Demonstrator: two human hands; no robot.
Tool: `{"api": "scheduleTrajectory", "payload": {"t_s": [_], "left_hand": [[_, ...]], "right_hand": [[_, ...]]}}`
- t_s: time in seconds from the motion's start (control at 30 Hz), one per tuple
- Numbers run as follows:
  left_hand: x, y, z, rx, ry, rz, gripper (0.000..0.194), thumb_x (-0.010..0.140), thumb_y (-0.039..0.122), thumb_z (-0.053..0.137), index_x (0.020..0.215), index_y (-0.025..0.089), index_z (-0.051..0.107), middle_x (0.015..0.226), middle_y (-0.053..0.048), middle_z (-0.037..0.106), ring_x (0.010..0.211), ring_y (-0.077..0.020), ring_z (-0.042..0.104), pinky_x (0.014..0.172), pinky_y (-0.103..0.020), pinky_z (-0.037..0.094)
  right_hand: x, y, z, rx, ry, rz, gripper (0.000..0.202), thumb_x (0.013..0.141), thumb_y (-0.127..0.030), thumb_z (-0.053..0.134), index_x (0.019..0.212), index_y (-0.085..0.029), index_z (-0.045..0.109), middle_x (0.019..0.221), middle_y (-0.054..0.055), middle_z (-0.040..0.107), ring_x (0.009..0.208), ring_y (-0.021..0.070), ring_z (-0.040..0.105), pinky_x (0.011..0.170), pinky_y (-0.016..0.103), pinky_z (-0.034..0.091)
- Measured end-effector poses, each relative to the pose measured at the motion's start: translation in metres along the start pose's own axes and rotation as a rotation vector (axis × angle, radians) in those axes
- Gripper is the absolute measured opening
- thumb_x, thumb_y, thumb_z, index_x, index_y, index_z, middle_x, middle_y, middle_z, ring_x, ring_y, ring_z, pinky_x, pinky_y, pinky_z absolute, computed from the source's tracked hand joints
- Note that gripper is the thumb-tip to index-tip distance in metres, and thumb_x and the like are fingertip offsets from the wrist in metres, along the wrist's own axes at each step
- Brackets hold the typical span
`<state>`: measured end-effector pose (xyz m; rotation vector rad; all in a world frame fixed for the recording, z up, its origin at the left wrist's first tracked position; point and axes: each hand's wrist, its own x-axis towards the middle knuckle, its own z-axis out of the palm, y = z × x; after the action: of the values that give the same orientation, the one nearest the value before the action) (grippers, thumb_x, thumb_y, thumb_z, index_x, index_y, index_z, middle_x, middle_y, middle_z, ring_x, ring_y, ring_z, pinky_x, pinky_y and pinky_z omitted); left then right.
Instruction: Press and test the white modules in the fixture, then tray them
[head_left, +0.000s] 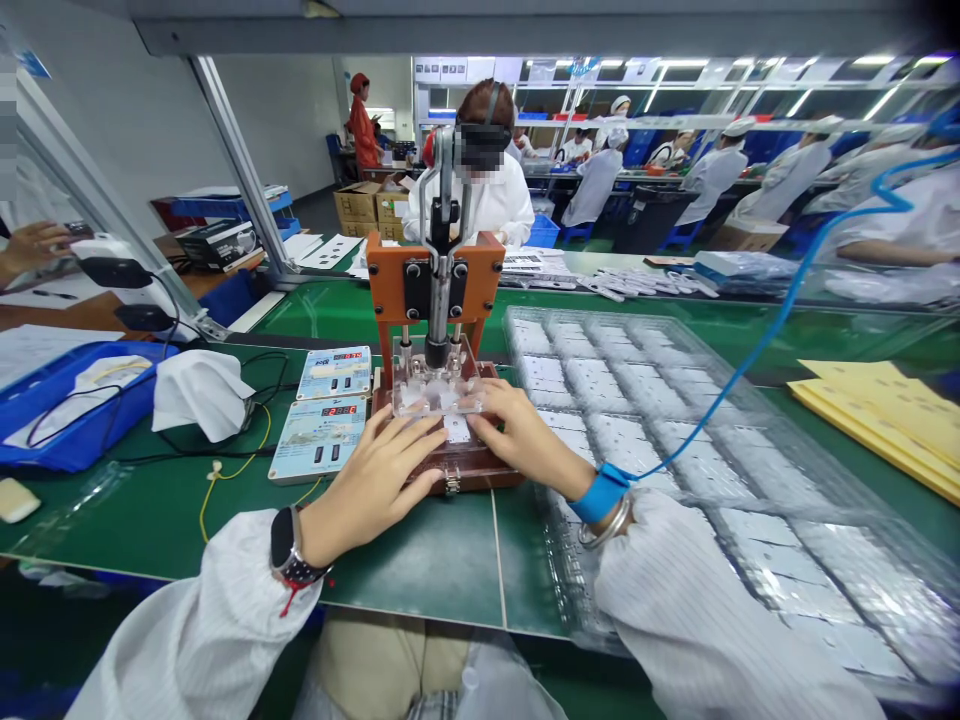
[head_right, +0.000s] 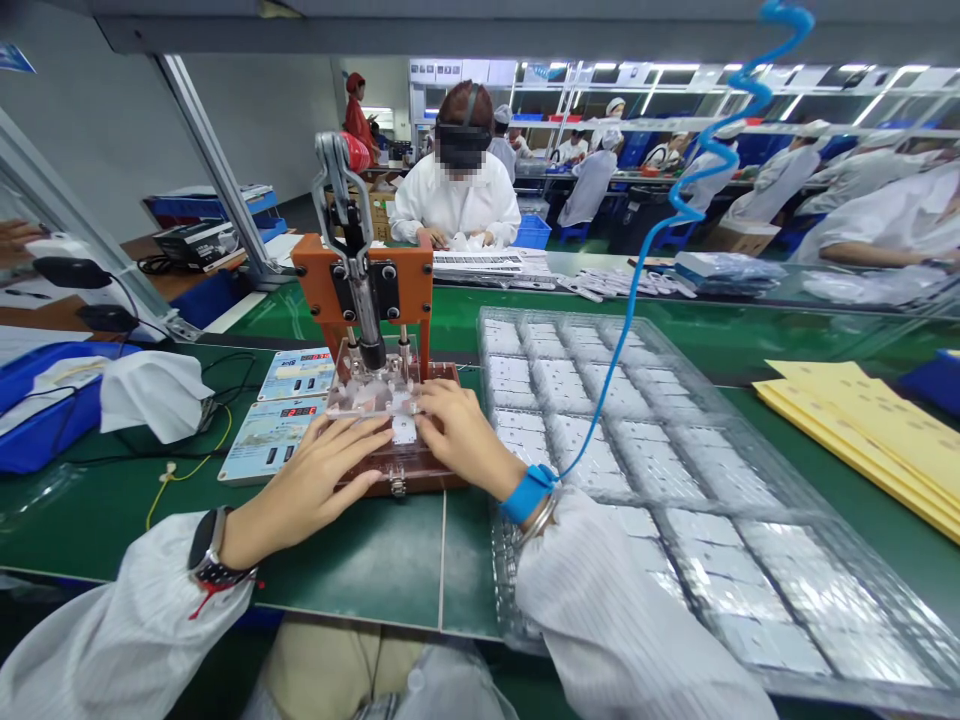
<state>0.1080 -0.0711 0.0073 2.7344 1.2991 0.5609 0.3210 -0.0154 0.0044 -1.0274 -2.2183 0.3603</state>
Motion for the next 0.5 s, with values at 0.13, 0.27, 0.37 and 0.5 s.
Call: {"api": "scheduleTrajectory", "payload": {"t_s": [0.13, 0.27, 0.37, 0.5], "left_hand": [[-0.018, -0.009, -0.004, -0.007, 0.128, -0.057, 0.032, 0.094, 0.025, 0.037, 0.121, 0.021, 0.052, 0.130, -0.007, 0.054, 0.129, -0.0230, 0.037, 0.107, -0.048, 0.023], [-0.033, -0.031, -0.009, 0.014, 0.208, -0.168, 0.031, 0.093, 0.026, 0.036, 0.115, 0.019, 0.056, 0.127, -0.010, 0.056, 0.128, -0.0241, 0.038, 0.104, -0.047, 0.027], [-0.040, -0.060, -0.012, 0.048, 0.178, -0.286, 0.034, 0.093, 0.032, 0.034, 0.117, 0.020, 0.055, 0.131, -0.010, 0.053, 0.130, -0.0265, 0.037, 0.103, -0.049, 0.027], [-0.045, -0.102, -0.016, -0.016, 0.000, -0.341, 0.049, 0.091, 0.045, 0.039, 0.134, 0.022, 0.040, 0.143, -0.012, 0.039, 0.136, -0.0302, 0.024, 0.105, -0.052, 0.024]], "right_hand": [[0.031, 0.000, -0.034, 0.048, 0.499, 0.082, 0.022, 0.084, -0.010, 0.045, 0.094, -0.016, 0.064, 0.096, 0.007, 0.069, 0.093, 0.0199, 0.063, 0.083, 0.039, 0.051], [0.104, -0.026, -0.089, 0.097, 0.635, -0.049, 0.022, 0.094, -0.022, 0.041, 0.104, -0.016, 0.059, 0.098, 0.004, 0.067, 0.096, 0.0139, 0.062, 0.087, 0.030, 0.050], [0.160, -0.060, -0.116, 0.239, 0.381, 0.059, 0.042, 0.097, -0.037, 0.028, 0.107, -0.006, 0.055, 0.081, 0.001, 0.067, 0.081, 0.0095, 0.064, 0.076, 0.026, 0.051], [0.191, -0.098, -0.127, 0.488, -0.052, 0.377, 0.036, 0.096, -0.038, 0.034, 0.097, -0.007, 0.053, 0.069, -0.002, 0.065, 0.069, 0.0140, 0.068, 0.064, 0.028, 0.055]]}}
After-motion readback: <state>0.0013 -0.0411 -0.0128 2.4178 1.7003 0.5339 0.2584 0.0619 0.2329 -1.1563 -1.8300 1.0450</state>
